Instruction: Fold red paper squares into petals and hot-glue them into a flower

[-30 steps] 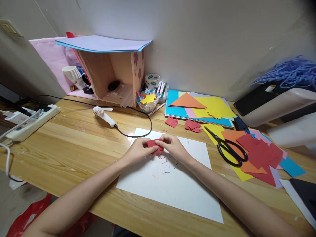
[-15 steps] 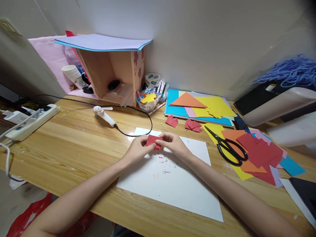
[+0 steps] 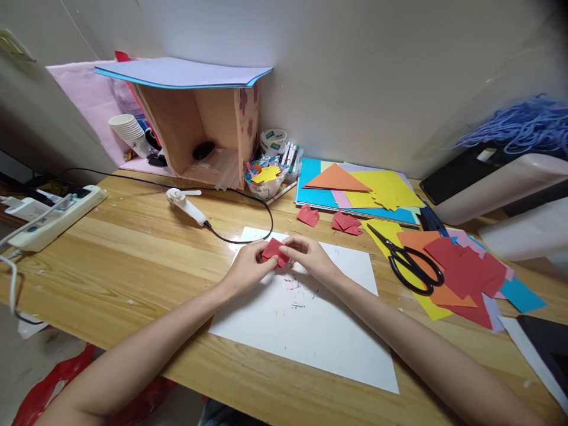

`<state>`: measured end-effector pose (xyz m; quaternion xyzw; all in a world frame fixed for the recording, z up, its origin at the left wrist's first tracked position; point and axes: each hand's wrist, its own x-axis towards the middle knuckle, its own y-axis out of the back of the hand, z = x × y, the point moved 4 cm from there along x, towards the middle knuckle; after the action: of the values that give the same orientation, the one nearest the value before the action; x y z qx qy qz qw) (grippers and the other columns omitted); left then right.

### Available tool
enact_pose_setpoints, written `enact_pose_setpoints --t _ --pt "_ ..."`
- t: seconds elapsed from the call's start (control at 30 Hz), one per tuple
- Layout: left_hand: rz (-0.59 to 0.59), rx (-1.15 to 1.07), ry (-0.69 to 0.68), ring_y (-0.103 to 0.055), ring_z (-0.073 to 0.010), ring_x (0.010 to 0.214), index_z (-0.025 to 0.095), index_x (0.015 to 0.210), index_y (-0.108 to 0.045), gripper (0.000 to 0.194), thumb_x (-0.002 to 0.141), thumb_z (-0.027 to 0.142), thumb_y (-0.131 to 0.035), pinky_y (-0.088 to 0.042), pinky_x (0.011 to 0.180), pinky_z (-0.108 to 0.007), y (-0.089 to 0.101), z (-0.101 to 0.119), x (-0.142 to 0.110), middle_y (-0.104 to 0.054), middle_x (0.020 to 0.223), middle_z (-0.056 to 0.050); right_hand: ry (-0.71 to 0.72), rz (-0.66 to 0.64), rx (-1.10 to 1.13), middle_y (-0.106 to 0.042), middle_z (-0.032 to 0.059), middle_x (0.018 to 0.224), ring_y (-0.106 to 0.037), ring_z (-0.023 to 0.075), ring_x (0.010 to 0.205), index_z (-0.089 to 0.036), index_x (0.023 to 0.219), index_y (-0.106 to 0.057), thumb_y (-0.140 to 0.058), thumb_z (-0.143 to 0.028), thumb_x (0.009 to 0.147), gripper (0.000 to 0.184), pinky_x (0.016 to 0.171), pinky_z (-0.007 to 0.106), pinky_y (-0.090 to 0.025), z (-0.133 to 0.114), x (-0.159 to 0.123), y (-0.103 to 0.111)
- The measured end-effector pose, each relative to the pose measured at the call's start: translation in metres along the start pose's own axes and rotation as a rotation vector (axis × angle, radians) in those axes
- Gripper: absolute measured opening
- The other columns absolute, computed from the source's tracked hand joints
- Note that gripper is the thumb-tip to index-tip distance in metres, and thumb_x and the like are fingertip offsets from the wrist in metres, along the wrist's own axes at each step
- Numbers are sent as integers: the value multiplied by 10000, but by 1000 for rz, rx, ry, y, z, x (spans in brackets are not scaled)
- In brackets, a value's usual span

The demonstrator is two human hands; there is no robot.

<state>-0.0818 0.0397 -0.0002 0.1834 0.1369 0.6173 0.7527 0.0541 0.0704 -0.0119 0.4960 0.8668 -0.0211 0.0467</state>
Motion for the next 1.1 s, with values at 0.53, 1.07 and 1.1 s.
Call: enact_pose_setpoints --t 0.53,1.07,1.1 --pt "98 1 67 -490 -127 650 151 808 -589 160 760 266 -490 -363 576 -229 6 -10 3 -557 732 -12 -32 59 43 -558 0 600 -496 99 523 -154 771 -624 -534 -421 776 282 542 242 -414 5 1 3" --pt "99 -181 81 -541 -139 678 137 764 -582 220 762 350 -523 -416 622 -241 2 -13 3 -594 725 -27 25 95 -19 -586 25 717 -505 111 589 -158 785 -602 -616 -421 704 275 534 237 -415 3 -1 -1" --pt "95 -179 79 -534 -135 667 137 740 -574 217 759 348 -527 -410 609 -235 2 -13 3 -584 709 -22 38 105 -41 -582 22 706 -499 110 586 -156 768 -597 -626 -413 697 268 532 237 -409 3 -2 -1"
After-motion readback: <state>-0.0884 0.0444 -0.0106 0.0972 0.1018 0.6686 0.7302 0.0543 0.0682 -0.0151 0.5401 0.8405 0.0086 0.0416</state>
